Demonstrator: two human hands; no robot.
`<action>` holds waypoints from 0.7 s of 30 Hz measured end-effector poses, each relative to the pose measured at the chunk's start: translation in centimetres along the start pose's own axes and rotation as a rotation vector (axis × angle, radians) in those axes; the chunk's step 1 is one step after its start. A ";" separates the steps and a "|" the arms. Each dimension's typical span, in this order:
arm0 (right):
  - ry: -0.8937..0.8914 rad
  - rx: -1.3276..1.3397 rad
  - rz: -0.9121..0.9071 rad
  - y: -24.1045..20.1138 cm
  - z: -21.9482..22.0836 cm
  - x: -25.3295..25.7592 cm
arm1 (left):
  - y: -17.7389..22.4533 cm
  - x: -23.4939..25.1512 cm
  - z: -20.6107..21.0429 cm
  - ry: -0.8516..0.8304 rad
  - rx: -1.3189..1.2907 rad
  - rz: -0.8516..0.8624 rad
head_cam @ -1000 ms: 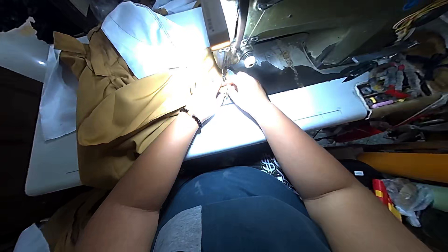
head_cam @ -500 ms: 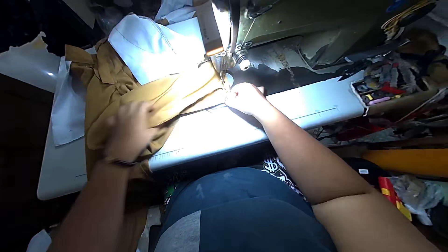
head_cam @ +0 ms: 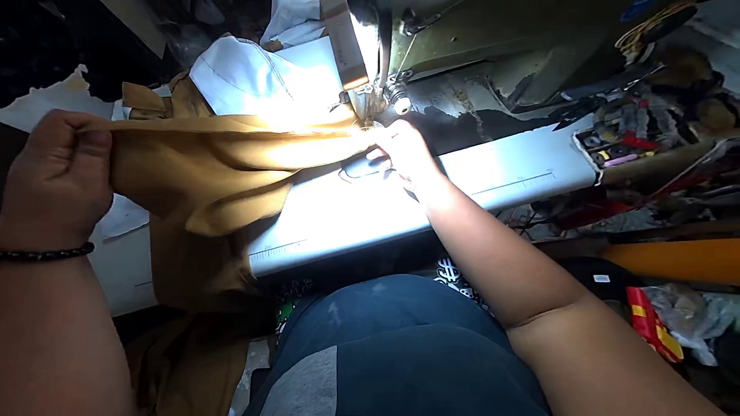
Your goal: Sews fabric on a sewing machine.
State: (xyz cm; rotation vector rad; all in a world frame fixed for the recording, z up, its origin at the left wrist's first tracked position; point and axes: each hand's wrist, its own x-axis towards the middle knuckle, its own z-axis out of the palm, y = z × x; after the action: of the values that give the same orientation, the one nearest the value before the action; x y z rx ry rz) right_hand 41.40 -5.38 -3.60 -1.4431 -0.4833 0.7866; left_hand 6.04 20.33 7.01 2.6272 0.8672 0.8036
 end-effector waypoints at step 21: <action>-0.393 -0.029 0.230 0.3 -3.2 -8.9 | 20.2 1.8 18.6 -0.529 -0.120 0.416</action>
State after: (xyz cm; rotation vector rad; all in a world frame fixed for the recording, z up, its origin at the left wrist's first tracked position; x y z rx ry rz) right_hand 37.72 -14.09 -2.76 -1.3888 -0.6336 1.2640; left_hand 27.44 4.23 0.75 2.7352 0.1316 0.1965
